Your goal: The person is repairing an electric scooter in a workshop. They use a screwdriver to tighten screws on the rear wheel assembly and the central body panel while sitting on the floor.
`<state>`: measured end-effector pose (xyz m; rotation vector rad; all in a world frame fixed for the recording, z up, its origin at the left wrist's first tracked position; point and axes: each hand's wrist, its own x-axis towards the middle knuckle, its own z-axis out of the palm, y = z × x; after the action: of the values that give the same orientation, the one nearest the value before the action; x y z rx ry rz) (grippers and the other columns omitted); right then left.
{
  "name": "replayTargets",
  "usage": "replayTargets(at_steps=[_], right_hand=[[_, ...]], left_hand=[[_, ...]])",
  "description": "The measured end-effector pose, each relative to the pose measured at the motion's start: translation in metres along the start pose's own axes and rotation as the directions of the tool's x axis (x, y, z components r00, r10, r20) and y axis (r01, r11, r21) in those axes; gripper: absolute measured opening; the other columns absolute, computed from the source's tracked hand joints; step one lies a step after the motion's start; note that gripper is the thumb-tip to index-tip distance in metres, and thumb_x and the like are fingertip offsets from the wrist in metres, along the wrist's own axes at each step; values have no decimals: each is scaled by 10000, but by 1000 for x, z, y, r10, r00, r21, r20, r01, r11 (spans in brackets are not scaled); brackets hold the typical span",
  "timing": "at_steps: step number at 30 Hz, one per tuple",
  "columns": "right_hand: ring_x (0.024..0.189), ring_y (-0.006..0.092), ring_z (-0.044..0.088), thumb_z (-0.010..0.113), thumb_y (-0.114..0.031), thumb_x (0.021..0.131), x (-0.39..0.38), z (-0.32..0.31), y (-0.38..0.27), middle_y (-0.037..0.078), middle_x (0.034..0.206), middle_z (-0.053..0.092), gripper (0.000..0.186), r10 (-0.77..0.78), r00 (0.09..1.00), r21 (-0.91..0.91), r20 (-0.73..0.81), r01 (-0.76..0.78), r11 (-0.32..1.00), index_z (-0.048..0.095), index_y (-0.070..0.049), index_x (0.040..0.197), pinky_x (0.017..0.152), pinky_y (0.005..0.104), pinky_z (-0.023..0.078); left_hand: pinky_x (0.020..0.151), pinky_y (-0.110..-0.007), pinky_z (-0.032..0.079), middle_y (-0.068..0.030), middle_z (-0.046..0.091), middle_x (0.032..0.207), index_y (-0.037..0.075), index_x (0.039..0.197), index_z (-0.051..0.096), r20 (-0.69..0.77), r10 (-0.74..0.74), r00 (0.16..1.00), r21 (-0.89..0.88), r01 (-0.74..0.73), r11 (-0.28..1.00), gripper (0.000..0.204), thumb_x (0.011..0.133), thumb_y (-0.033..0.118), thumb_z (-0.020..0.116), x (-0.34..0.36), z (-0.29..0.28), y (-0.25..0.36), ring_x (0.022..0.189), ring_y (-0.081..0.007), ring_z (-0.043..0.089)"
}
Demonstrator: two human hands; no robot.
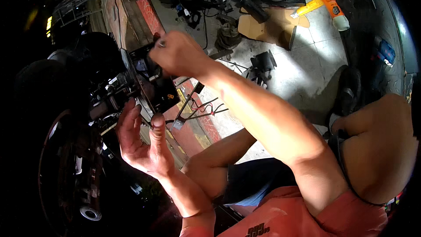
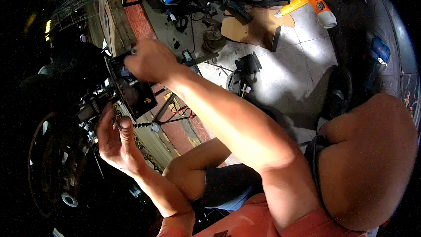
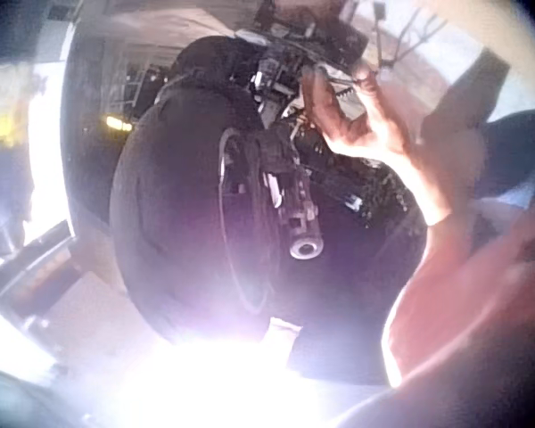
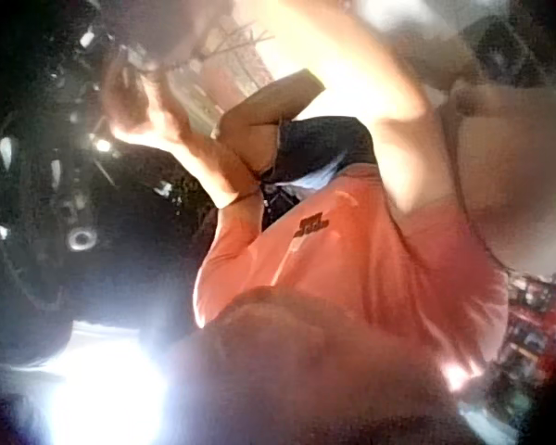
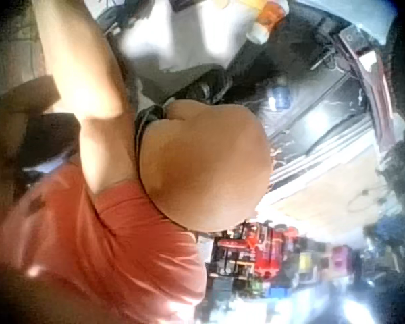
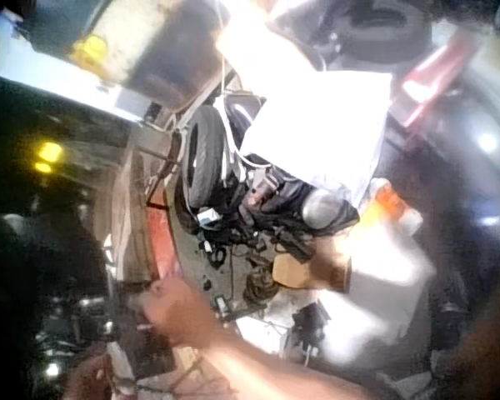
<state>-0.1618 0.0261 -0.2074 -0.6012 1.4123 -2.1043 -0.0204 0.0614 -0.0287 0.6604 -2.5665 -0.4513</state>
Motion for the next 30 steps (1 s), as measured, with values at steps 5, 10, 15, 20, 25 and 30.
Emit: replayTargets(at_steps=[5,10,15,20,25,30], right_hand=[[739,224,668,625,-187,951,-85,38,-11,123,802,667,185,-60,980,311,-190,118,943,714,-30,992,704,332,515],[834,207,653,644,-186,976,-112,46,-16,113,905,655,239,3,982,448,-189,84,890,672,-2,1125,754,335,512],[847,196,656,624,-155,991,-111,48,-13,99,896,657,191,-28,976,485,-217,132,865,681,-16,1109,747,330,516],[729,215,670,603,-142,973,-35,26,-2,83,791,700,162,-261,945,-14,-199,264,964,718,-34,1007,651,350,519],[585,248,674,621,-275,899,25,-19,-49,156,655,717,283,407,890,168,206,-442,881,737,-25,835,611,400,538],[778,429,698,601,-313,892,-38,1,-16,267,805,689,311,69,981,232,-181,-26,972,722,-34,827,747,513,546]], left_hand=[[826,-333,514,-97,755,1164,5,1127,767,-86,-57,995,141,69,988,525,744,312,955,2,3,0,1074,-203,686],[768,-307,469,-47,760,1086,43,1083,780,-84,-76,994,269,96,958,438,748,271,947,20,9,12,970,-157,675],[757,-294,462,-33,757,1034,42,1049,771,-98,-55,994,342,85,936,387,762,239,939,21,14,8,934,-150,667],[727,-280,463,-41,753,1009,39,1036,762,-102,-14,995,330,47,943,375,782,252,938,21,15,10,914,-142,664],[637,-236,486,-56,746,962,20,1023,755,-77,-1,997,346,27,938,411,807,320,932,22,12,6,794,-128,663],[656,-243,509,-55,742,942,12,1014,749,-103,-32,994,394,70,916,408,817,321,927,27,18,16,777,-121,657]])
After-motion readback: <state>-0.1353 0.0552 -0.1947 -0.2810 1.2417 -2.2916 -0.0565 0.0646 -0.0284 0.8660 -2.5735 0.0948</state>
